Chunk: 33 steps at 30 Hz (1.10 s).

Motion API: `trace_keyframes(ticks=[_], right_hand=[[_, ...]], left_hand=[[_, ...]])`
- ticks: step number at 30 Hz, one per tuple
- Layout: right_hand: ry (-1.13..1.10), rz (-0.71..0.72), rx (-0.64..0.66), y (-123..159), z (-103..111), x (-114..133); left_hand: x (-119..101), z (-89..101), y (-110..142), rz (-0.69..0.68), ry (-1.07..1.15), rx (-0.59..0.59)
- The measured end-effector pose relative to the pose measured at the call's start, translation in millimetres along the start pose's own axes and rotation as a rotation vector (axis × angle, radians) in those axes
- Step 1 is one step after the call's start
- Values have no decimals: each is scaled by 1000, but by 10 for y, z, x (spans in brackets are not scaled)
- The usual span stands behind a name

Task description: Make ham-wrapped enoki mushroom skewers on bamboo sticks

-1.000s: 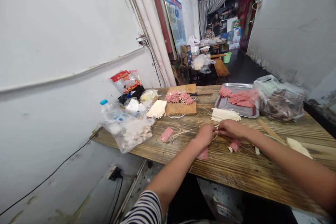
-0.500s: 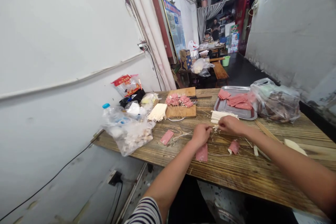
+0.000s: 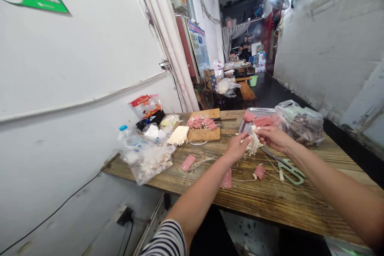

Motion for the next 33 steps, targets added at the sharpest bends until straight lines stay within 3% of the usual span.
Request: trace_keyframes(ticks=[4, 9, 12, 14, 17, 20, 23, 25, 29, 33], right_hand=[[31, 35, -18, 39, -77, -42], [175, 82, -52, 61, 83, -22], [670, 405, -45, 121, 184, 337], [1086, 685, 116, 247, -31, 509], [1449, 831, 394, 412, -355, 398], [1589, 838, 536, 488, -514, 271], [1617, 817, 571, 487, -519, 231], [1603, 761, 548, 447, -456, 224], [1565, 607, 563, 385, -391, 167], [1520, 566, 573, 405, -495, 217]], left_hand=[[-4, -272, -31, 61, 55, 70], [187, -372, -58, 326, 132, 136], [209, -356, -58, 378, 131, 207], [203, -343, -46, 392, 124, 258], [187, -354, -3, 402, 97, 356], [176, -382, 55, 397, 80, 480], [174, -334, 69, 377, 67, 520], [151, -269, 48, 323, -19, 489], [-23, -184, 12, 65, -429, 362], [-121, -175, 14, -39, -633, 284]])
Point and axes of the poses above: each hand's wrist, its own y-axis away from the middle knuckle, its own z-axis out of the back of the hand, x = y × z, the point moved 9 cm from there along -y, towards the middle knuckle, and after that the axes turned 13 degrees about z, right-handed, at the moved point
